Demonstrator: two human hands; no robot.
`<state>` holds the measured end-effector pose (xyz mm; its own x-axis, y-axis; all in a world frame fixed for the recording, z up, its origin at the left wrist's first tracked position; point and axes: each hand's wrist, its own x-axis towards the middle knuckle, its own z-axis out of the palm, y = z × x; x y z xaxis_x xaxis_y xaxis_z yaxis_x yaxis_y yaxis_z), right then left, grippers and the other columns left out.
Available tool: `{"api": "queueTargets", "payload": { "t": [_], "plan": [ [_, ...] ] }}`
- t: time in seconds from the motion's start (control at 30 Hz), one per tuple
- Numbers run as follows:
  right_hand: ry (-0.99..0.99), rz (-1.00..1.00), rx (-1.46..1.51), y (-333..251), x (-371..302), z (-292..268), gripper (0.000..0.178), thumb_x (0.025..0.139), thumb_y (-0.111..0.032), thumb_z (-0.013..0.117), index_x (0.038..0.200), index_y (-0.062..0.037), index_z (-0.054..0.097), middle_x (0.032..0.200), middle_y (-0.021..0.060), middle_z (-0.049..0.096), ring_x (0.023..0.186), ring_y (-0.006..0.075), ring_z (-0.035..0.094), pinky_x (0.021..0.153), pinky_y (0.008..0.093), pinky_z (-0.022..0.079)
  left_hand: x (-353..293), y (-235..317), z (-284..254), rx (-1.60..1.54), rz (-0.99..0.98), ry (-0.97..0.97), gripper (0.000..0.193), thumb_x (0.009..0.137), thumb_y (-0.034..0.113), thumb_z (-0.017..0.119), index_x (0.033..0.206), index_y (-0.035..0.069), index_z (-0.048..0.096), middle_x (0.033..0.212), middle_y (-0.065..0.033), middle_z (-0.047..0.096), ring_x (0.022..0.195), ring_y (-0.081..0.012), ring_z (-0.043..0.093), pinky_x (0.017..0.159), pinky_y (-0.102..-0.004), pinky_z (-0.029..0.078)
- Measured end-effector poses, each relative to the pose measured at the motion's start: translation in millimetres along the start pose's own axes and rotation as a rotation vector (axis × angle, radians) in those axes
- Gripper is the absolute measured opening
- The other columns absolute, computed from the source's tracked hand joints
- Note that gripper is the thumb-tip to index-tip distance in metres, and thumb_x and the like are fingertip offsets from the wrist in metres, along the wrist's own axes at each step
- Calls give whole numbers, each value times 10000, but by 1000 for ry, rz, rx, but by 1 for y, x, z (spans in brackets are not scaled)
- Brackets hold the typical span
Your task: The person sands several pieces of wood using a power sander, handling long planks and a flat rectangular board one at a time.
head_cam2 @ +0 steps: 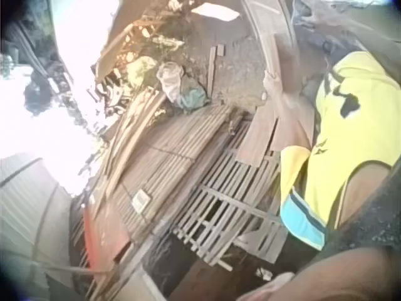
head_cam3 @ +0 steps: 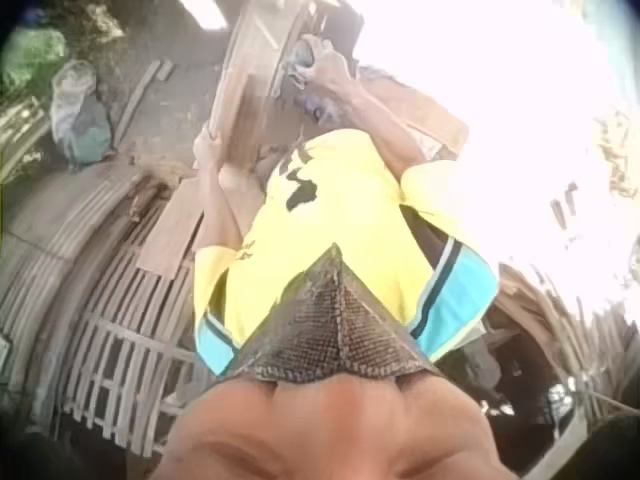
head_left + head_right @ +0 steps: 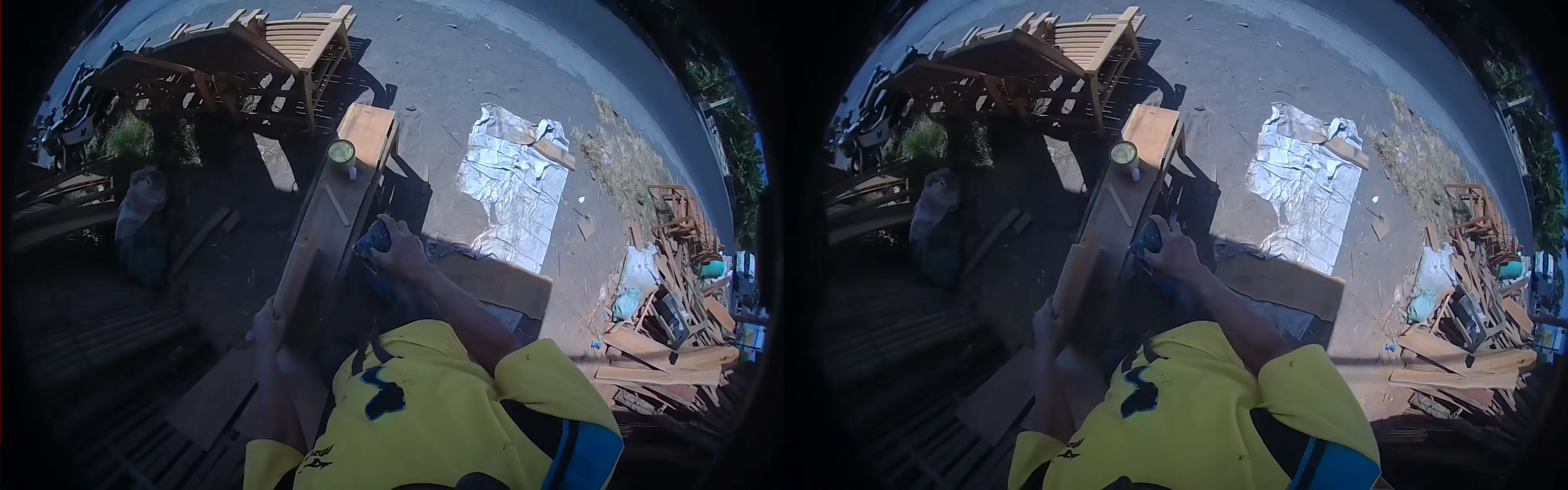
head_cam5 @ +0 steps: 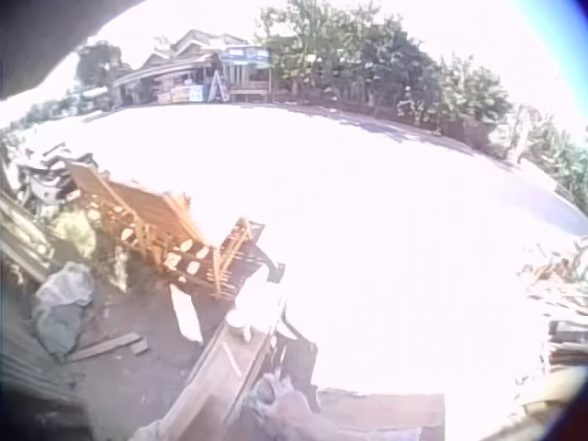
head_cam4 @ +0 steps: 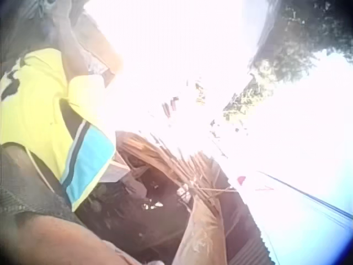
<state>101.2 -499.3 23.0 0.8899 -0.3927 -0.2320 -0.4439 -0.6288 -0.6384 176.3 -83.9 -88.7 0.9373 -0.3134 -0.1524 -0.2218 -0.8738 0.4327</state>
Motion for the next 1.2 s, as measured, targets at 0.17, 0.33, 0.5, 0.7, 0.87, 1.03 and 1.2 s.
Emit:
{"api": "queueTargets", "payload": {
  "t": [0.17, 0.33, 0.5, 0.7, 0.87, 1.03, 1.2],
  "plan": [
    [-100, -263, -12, -42, 53, 75, 895, 794, -352, 884, 1561, -184, 454, 1224, 218, 619, 1047, 434, 717, 921, 528, 604, -21, 15, -38, 25, -219, 44, 345, 907, 327, 709, 1212, 165, 718, 971, -219, 767, 927, -484, 723, 792, -592, 574],
    [-60, -470, 15, -79, 69, 121, 869, 818, -338, 856, 1572, -206, 445, 1260, 227, 591, 1009, 471, 731, 865, 578, 617, -41, 7, -43, 116, -308, -52, 297, 978, 354, 710, 1241, 216, 721, 1055, -146, 791, 957, -386, 762, 818, -546, 613],
    [-74, -429, -56, -104, 88, 127, 859, 831, -349, 853, 1574, -213, 444, 1276, 226, 581, 993, 482, 737, 852, 585, 618, -44, 8, -41, 68, -258, 26, 308, 960, 338, 734, 1242, 217, 712, 1066, -98, 793, 942, -381, 764, 829, -534, 613],
    [-214, -467, -244, -122, 102, 128, 863, 839, -376, 837, 1584, -205, 438, 1307, 232, 566, 1050, 466, 721, 889, 571, 608, -42, 15, -37, 105, -292, -28, 291, 973, 338, 719, 1244, 232, 708, 1043, -70, 787, 906, -351, 767, 808, -519, 615],
    [-234, -459, -304, -129, 110, 130, 892, 823, -388, 840, 1596, -218, 426, 1306, 246, 564, 1015, 473, 727, 878, 574, 612, -43, 16, -33, 109, -269, -11, 263, 988, 343, 699, 1225, 231, 702, 1036, -69, 785, 896, -352, 765, 787, -520, 615],
    [-232, -495, -340, -130, 111, 132, 936, 832, -405, 834, 1629, -210, 383, 1324, 307, 556, 984, 474, 746, 848, 550, 634, -44, 18, -30, 103, -270, -28, 238, 1003, 339, 682, 1212, 226, 696, 1037, -70, 783, 894, -355, 764, 784, -522, 615],
    [-225, -502, -335, -133, 116, 137, 922, 845, -392, 825, 1632, -206, 382, 1348, 313, 553, 1013, 476, 741, 865, 557, 629, -45, 17, -30, 108, -279, -49, 230, 1012, 333, 676, 1210, 221, 702, 1028, -87, 784, 906, -354, 767, 786, -521, 615]
  ]
}}
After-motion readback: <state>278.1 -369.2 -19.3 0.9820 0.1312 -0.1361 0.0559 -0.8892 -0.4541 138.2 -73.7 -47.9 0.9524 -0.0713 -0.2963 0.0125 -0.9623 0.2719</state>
